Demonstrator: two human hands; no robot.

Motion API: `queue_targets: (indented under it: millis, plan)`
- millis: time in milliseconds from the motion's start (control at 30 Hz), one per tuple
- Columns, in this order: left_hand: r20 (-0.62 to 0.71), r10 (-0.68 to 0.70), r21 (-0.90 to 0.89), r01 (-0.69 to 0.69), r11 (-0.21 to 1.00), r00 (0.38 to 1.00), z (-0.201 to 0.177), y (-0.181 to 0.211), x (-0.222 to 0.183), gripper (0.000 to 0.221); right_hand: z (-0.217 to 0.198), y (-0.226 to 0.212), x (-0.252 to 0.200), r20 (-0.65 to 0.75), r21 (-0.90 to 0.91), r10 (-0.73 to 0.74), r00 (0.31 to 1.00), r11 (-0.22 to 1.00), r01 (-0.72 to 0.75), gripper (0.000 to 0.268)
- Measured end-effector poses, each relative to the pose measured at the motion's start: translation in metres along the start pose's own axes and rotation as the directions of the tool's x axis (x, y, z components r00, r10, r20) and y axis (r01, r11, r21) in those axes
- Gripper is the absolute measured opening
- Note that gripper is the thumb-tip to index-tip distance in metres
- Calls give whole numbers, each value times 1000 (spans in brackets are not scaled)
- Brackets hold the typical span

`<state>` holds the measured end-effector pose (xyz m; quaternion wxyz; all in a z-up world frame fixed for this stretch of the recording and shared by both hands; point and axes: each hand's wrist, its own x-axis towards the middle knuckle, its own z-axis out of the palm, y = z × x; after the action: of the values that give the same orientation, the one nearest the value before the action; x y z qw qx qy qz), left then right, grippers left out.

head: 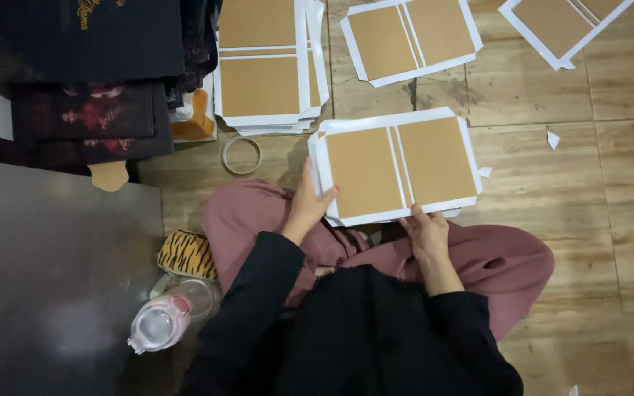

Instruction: Sorting and stacking printed cardboard components on the floor of a print shop.

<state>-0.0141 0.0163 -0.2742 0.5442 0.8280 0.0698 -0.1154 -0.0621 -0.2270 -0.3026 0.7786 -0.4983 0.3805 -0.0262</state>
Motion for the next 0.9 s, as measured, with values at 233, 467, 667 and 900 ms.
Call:
queue_targets:
  millis: [233,467,667,900]
  plan:
    - [-34,-10,-3,10,1000,999,-1,10,0,84,7,4,6,60,-60,-12,998,998,15,21]
    - [-30,-135,-192,127,973,990,0,-11,9,77,19,-14,-17,42,-267,-279,959,922,280,17]
    - [-42,-323,-706,201,679,945,-53,-11,40,67,68,-87,-16,298,-164,-635,713,701,694,19]
    - [-52,-447,-961,77,267,893,-78,-84,93,72,205,-182,-14,623,-68,-560,546,657,751,13]
